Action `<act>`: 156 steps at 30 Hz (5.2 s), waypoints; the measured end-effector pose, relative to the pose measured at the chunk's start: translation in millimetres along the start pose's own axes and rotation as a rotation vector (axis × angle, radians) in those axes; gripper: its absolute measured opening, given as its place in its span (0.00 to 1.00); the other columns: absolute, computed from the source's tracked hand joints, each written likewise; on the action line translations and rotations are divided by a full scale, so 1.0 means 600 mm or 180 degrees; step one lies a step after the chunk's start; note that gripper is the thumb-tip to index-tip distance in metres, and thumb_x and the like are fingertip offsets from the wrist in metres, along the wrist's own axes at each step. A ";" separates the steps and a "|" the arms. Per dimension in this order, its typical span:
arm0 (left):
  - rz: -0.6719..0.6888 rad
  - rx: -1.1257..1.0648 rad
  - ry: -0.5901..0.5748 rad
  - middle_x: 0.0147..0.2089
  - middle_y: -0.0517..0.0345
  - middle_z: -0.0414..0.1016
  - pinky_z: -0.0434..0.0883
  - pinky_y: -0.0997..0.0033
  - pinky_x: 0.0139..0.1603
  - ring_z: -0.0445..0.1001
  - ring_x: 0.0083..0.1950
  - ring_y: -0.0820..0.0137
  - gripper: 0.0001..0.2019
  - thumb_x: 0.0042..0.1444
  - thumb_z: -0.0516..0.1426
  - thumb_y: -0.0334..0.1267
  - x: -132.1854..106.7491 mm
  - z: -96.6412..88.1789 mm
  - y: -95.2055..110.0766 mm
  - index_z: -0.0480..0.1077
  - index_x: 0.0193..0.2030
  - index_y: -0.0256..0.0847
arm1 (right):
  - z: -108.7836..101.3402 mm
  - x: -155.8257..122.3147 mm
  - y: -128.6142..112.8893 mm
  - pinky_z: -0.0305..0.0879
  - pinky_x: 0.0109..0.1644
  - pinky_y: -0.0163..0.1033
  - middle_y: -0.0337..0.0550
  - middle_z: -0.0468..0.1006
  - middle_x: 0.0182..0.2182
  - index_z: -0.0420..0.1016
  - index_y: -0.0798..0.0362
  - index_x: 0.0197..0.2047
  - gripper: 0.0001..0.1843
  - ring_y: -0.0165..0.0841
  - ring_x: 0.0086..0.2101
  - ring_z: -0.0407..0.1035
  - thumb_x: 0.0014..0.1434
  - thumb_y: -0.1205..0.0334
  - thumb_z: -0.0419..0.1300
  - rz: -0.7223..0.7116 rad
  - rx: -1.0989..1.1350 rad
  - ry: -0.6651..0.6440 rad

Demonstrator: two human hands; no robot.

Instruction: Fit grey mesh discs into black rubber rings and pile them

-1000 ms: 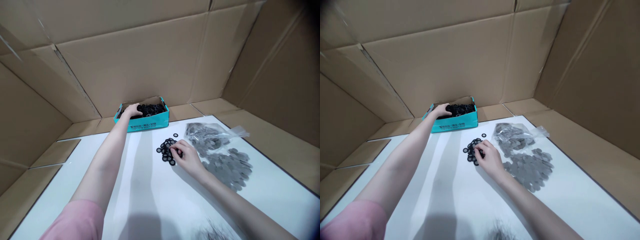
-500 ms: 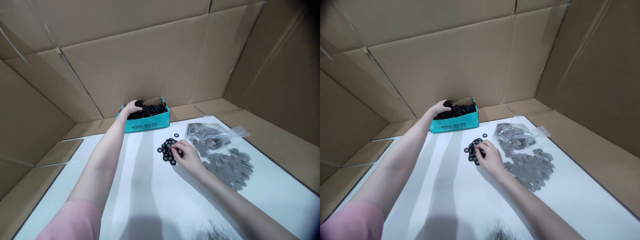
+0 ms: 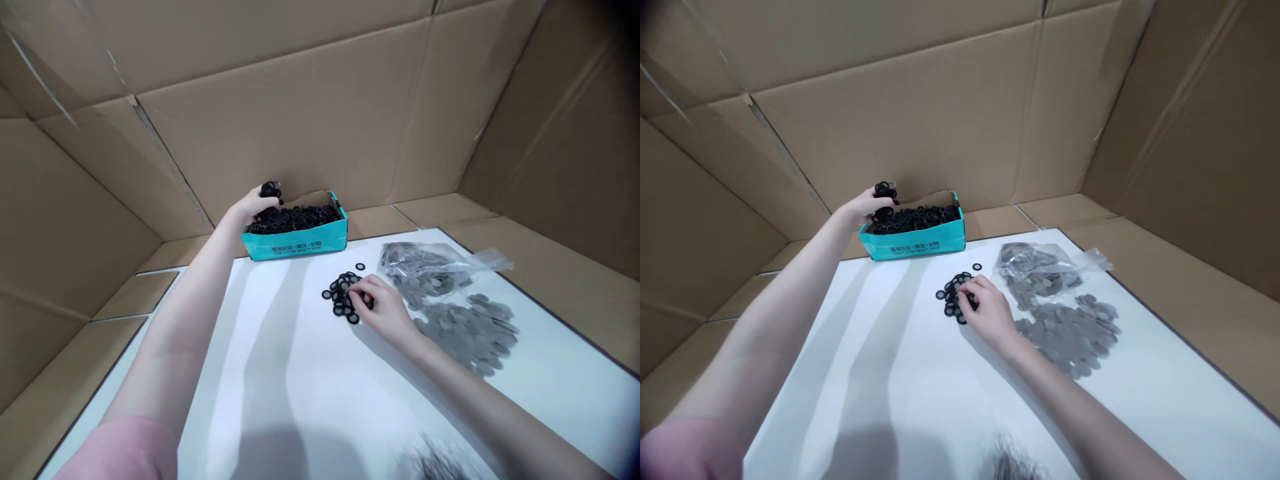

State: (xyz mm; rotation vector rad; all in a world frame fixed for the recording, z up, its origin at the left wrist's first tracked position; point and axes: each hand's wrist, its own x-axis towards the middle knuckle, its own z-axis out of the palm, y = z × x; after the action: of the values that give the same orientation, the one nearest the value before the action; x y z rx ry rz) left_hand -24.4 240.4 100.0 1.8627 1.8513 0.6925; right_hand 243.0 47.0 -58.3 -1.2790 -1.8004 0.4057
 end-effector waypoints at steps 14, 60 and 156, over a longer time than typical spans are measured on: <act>-0.0329 -0.0706 0.0117 0.32 0.59 0.71 0.64 0.76 0.22 0.71 0.29 0.71 0.26 0.39 0.61 0.46 -0.233 -0.021 -0.159 0.66 0.47 0.40 | 0.003 0.005 0.005 0.64 0.36 0.41 0.44 0.74 0.31 0.80 0.53 0.34 0.11 0.33 0.27 0.67 0.59 0.60 0.56 -0.0049 0.0009 -0.0031; 0.0152 0.1351 0.0174 0.50 0.49 0.75 0.72 0.63 0.51 0.77 0.48 0.58 0.22 0.55 0.53 0.51 -0.275 0.015 -0.260 0.74 0.52 0.44 | -0.103 0.012 -0.017 0.64 0.36 0.41 0.45 0.77 0.30 0.79 0.51 0.33 0.13 0.35 0.29 0.69 0.60 0.58 0.54 -0.0131 -0.0421 0.0098; -0.0122 -0.3069 -0.0778 0.35 0.58 0.76 0.76 0.73 0.41 0.78 0.35 0.73 0.16 0.43 0.70 0.39 -0.397 0.227 -0.050 0.75 0.38 0.36 | 0.010 -0.019 -0.049 0.58 0.29 0.35 0.41 0.79 0.27 0.77 0.53 0.37 0.09 0.31 0.27 0.69 0.55 0.57 0.64 0.0358 0.1299 -0.0513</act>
State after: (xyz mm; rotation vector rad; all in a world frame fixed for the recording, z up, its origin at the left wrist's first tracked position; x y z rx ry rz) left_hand 38.9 9.8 -38.3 1.1892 1.0707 1.0402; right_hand 221.7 25.6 -47.0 -1.0832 -1.6674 0.9113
